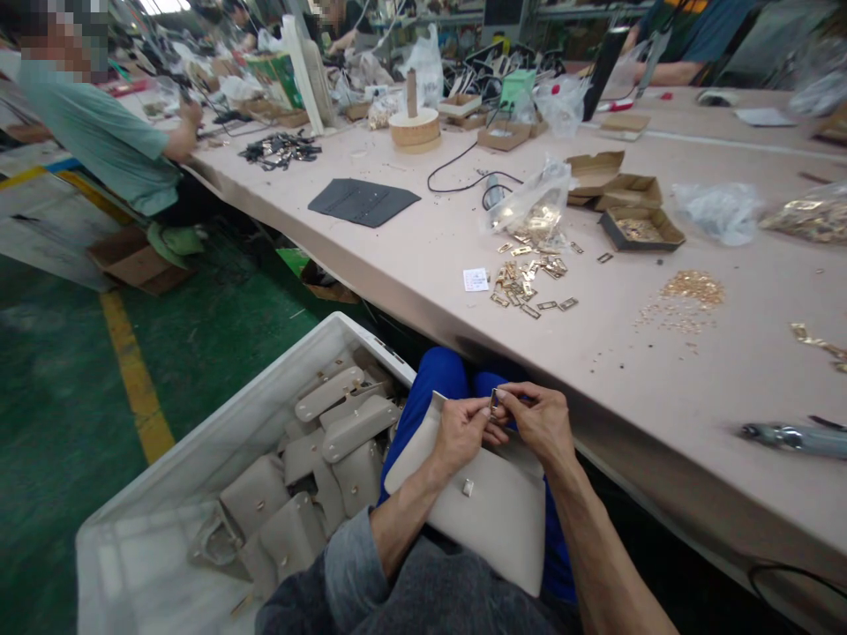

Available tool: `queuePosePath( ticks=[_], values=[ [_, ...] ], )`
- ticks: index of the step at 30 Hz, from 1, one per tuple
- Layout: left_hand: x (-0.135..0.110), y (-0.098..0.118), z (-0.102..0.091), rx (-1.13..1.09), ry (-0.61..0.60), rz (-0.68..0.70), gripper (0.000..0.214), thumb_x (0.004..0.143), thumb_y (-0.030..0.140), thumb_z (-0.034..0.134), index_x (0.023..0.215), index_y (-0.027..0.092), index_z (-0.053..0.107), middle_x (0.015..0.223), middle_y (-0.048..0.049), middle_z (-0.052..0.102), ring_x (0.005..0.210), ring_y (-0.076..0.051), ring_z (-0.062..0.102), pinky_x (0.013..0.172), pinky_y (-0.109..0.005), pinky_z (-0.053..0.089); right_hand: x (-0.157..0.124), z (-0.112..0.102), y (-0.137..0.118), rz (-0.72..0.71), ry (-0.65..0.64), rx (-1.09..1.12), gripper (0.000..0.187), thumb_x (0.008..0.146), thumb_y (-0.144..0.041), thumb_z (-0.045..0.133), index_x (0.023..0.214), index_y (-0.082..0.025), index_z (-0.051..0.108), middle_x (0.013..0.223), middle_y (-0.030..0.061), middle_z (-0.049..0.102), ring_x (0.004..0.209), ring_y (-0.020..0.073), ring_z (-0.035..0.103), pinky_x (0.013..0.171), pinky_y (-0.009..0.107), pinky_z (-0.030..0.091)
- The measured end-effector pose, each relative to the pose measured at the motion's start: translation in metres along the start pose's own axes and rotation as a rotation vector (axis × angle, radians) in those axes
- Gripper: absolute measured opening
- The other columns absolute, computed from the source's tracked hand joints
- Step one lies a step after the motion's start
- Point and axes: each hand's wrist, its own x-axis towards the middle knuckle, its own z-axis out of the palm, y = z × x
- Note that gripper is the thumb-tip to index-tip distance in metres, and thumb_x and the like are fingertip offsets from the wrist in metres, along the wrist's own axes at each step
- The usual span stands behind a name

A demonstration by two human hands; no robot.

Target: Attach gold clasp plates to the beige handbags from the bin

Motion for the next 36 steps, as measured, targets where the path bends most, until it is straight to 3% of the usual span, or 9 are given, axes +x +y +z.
queuePosePath(
  ticks=[7,11,13,18,22,24,31,36],
  values=[
    [-0.001,-0.003,0.000,0.036,0.036,-0.014,0.044,0.090,0.048,0.070,0.104,0.008,0.079,0.068,-0.0095,0.075,0.054,-0.018,0.072,0.052,-0.025,0.058,0.003,-0.005,0.003,0.019,-0.038,-0.034,0.044,0.076,-0.056,0.083,0.093,-0.015,0.079,0.071,0.0085,0.074,0.062,0.0227,0.071,0.060,0.032,0.061],
    [-0.002,0.001,-0.001,0.127,0.030,0.024,0.031,0.093,0.035,0.064,0.091,0.009,0.080,0.054,-0.0052,0.068,0.043,-0.014,0.063,0.046,-0.022,0.050,0.006,-0.020,-0.004,-0.062,-0.250,-0.113,0.045,0.083,-0.052,0.078,0.115,-0.020,0.078,0.091,0.0071,0.076,0.064,0.0175,0.069,0.060,0.028,0.058],
    [-0.005,0.004,0.001,0.165,0.033,0.053,0.029,0.094,0.032,0.063,0.092,0.010,0.080,0.053,-0.0039,0.067,0.042,-0.014,0.061,0.046,-0.022,0.049,0.007,-0.024,-0.007,-0.111,-0.322,-0.120,0.042,0.086,-0.051,0.076,0.115,-0.020,0.079,0.092,0.0063,0.075,0.065,0.0165,0.068,0.062,0.028,0.056],
    [-0.017,0.003,0.011,0.359,0.148,0.202,0.031,0.096,0.037,0.065,0.113,0.014,0.077,0.081,-0.0094,0.076,0.060,-0.020,0.072,0.056,-0.028,0.056,0.007,-0.023,-0.006,-0.148,-0.290,-0.073,0.036,0.088,-0.050,0.074,0.103,-0.018,0.081,0.076,0.0036,0.068,0.062,0.0152,0.061,0.059,0.027,0.049],
    [-0.020,-0.005,0.013,0.707,0.244,0.419,0.028,0.095,0.032,0.065,0.114,0.014,0.077,0.087,-0.0147,0.077,0.071,-0.026,0.072,0.071,-0.036,0.059,0.007,-0.023,-0.003,-0.194,-0.293,-0.101,0.031,0.089,-0.046,0.072,0.102,-0.019,0.082,0.074,0.0019,0.064,0.061,0.0142,0.058,0.058,0.027,0.045],
    [-0.018,-0.008,0.013,0.810,0.269,0.480,0.026,0.095,0.028,0.063,0.113,0.014,0.077,0.087,-0.0151,0.077,0.069,-0.025,0.071,0.071,-0.037,0.058,0.007,-0.024,-0.003,-0.205,-0.293,-0.109,0.031,0.090,-0.046,0.072,0.102,-0.019,0.082,0.075,0.0018,0.064,0.062,0.0140,0.058,0.058,0.027,0.045],
    [-0.015,-0.009,0.018,0.860,0.305,0.567,0.018,0.094,0.022,0.060,0.099,0.015,0.076,0.074,-0.0071,0.073,0.055,-0.017,0.065,0.060,-0.029,0.055,0.007,-0.028,-0.004,-0.221,-0.330,-0.122,0.032,0.093,-0.046,0.070,0.103,-0.018,0.081,0.078,0.0019,0.063,0.062,0.0136,0.060,0.060,0.027,0.047],
    [-0.016,-0.011,0.018,0.832,0.344,0.555,0.019,0.093,0.023,0.063,0.105,0.015,0.076,0.075,-0.0063,0.075,0.058,-0.018,0.070,0.059,-0.027,0.058,0.006,-0.031,-0.005,-0.280,-0.368,-0.158,0.028,0.095,-0.041,0.069,0.107,-0.019,0.081,0.083,0.0033,0.065,0.069,0.0144,0.063,0.065,0.028,0.050]
  ],
)
